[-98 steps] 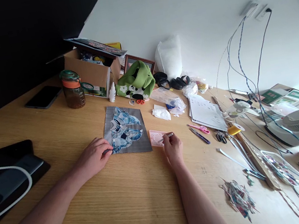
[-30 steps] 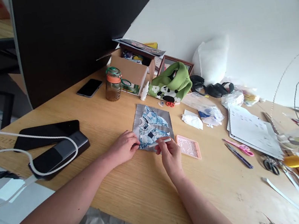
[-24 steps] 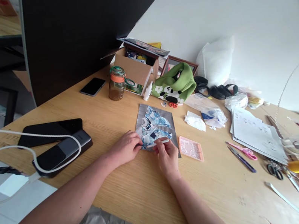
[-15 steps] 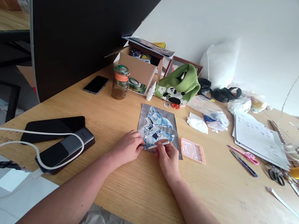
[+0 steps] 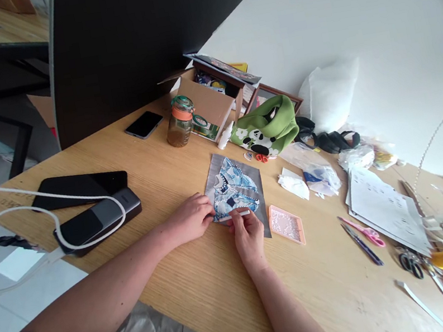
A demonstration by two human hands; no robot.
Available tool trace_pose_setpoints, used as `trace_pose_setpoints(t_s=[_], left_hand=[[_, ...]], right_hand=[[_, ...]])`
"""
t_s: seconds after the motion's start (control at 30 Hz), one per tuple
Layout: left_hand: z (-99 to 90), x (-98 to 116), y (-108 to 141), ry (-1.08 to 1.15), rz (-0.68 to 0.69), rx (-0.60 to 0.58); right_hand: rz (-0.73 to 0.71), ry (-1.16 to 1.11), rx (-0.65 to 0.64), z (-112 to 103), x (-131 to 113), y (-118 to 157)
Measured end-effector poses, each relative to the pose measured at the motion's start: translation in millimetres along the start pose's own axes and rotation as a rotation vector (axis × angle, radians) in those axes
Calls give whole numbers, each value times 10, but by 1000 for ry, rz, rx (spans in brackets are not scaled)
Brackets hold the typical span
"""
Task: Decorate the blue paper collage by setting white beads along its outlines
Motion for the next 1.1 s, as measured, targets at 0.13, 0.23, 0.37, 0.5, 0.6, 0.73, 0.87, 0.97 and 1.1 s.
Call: trace_pose_setpoints(t_s=[0.13,0.23,0.37,0.5,0.6,0.73,0.87,0.97,1.1], left_hand=[[-3,2,-1,2,-1,1],[-4,7,-3,3,0,-3],[-9,10,-4,1,-4,-8],[-10,10,-5,-1,-3,-15],[-8,11,-5,-2,-2,-20],[-5,8,-6,-5,-6,-20],[15,-14,-3,-2,1,-12],[43,-38,4,1,17,4],[79,-65,7,8,53,31]], right_hand=[[-15,36,-9,-3,1,0],[-36,45,-13,2,1,0],[-46,61,-14,5,-6,1],[-46,87,-11,5,-23,3],[-44,79,-9,4,-25,4],[-49,50,13,-9,-25,8],[-64,3,53,-28,-73,17],[-87,-46,73,-76,-168,9],[-113,-54,117,-300,-341,-70]])
Point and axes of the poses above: each hand's wrist, its own y-axis away from the middle knuckle, its own z-axis out of the palm, x = y × z, the point moved 4 cm from there along -y, towards the middle knuckle, and after that the axes turned 12 degrees about -y, right-handed, at the moved point
